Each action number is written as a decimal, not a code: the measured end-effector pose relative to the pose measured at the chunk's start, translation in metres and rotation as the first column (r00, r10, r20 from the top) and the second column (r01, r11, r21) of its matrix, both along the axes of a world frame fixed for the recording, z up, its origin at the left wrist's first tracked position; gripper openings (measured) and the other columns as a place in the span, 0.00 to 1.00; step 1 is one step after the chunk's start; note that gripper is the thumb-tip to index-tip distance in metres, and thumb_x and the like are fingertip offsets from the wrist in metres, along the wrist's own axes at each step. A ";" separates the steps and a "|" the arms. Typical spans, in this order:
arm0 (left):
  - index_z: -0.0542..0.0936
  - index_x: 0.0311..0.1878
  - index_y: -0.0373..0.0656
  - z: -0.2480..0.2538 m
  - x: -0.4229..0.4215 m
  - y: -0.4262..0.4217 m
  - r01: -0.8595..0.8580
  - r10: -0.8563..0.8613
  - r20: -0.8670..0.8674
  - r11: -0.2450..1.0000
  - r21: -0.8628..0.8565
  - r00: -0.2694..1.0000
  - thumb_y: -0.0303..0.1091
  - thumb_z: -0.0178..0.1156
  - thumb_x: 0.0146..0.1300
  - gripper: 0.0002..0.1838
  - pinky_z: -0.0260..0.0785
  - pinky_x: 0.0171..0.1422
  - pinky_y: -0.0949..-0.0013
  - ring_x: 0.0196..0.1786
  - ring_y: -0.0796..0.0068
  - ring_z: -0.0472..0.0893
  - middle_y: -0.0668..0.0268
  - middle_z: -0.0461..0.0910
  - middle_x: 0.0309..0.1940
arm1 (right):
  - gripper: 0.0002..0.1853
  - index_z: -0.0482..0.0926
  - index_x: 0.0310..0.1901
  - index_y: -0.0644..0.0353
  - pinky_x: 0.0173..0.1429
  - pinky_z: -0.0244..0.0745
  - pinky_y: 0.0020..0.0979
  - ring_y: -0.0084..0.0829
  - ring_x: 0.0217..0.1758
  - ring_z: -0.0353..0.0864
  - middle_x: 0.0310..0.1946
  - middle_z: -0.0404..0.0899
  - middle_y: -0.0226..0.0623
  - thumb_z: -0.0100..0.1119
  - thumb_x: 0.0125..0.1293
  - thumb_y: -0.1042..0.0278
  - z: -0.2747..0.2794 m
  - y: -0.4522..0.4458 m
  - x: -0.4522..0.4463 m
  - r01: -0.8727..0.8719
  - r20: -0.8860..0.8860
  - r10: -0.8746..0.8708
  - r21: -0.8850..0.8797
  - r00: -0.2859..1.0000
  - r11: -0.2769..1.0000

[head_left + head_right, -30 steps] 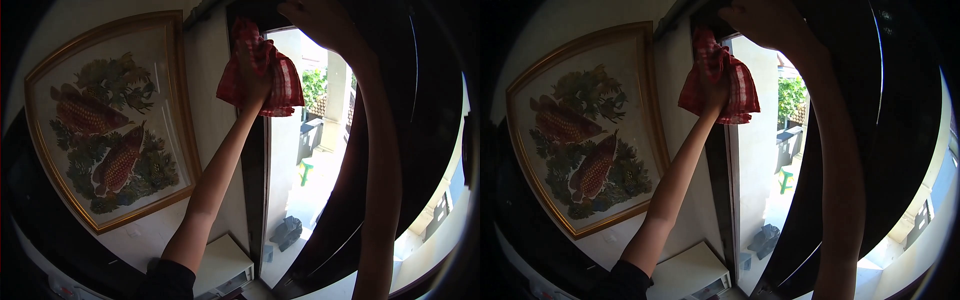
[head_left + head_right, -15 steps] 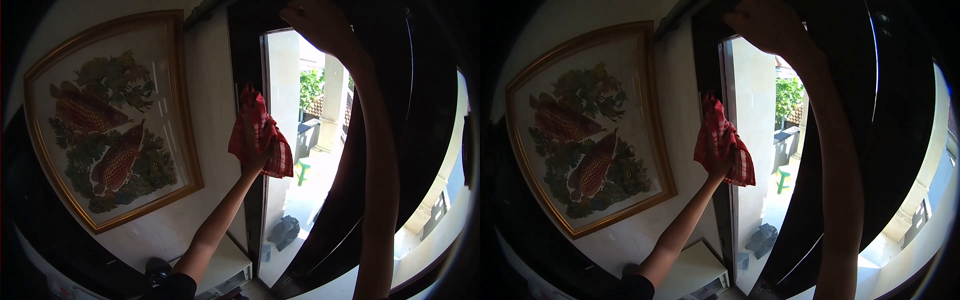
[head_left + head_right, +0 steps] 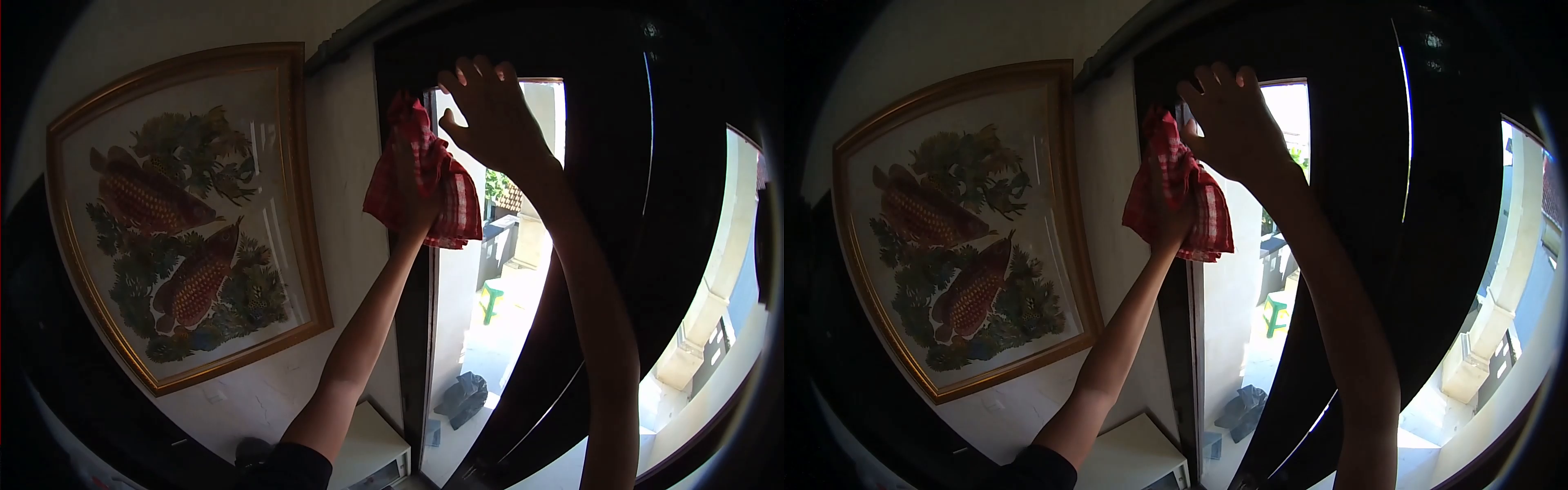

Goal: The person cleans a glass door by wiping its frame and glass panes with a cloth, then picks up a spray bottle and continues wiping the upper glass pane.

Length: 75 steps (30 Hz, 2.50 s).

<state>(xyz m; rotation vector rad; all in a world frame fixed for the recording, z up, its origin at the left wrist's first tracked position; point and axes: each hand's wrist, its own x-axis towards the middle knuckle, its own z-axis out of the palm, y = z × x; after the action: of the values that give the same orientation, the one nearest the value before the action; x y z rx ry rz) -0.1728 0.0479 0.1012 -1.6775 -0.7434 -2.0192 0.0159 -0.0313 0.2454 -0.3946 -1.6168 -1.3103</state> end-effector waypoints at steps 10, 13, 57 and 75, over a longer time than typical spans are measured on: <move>0.39 0.92 0.45 -0.037 -0.008 0.007 0.104 -0.102 0.026 0.986 -0.131 0.994 0.34 0.70 0.73 0.57 0.43 0.93 0.48 0.92 0.47 0.45 0.48 0.40 0.92 | 0.25 0.80 0.63 0.59 0.84 0.63 0.47 0.43 0.78 0.72 0.70 0.78 0.44 0.69 0.69 0.56 0.027 -0.018 0.033 0.091 -0.033 -0.090 0.037 0.995 0.995; 0.44 0.91 0.44 0.051 -0.013 0.020 0.038 -0.038 -0.018 0.999 -0.014 0.999 0.34 0.69 0.73 0.54 0.41 0.93 0.47 0.92 0.46 0.46 0.48 0.43 0.92 | 0.29 0.78 0.70 0.60 0.90 0.52 0.51 0.44 0.84 0.66 0.77 0.73 0.47 0.61 0.76 0.51 0.022 -0.007 0.032 0.192 -0.169 -0.177 0.079 0.970 0.978; 0.65 0.85 0.44 0.110 -0.057 0.039 0.129 -0.139 0.012 0.879 -0.459 0.990 0.54 0.51 0.86 0.34 0.58 0.87 0.59 0.85 0.58 0.67 0.50 0.66 0.84 | 0.50 0.65 0.82 0.66 0.94 0.29 0.63 0.53 0.93 0.43 0.87 0.54 0.60 0.64 0.70 0.37 -0.001 -0.008 0.013 0.134 -0.160 -0.151 -0.114 0.975 0.984; 0.61 0.87 0.45 0.081 0.076 -0.059 0.108 -0.101 -0.313 0.994 0.004 0.944 0.49 0.53 0.82 0.37 0.43 0.93 0.44 0.90 0.48 0.53 0.49 0.58 0.87 | 0.20 0.84 0.56 0.59 0.86 0.60 0.56 0.45 0.85 0.68 0.74 0.76 0.49 0.69 0.66 0.59 -0.035 -0.097 0.022 -0.228 0.062 0.227 0.002 0.972 0.974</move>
<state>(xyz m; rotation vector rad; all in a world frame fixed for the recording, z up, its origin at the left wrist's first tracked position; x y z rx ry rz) -0.0967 -0.0111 0.1821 -1.9986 -0.5302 -1.7575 0.0377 -0.1286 0.2105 -0.1583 -1.6538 -1.1643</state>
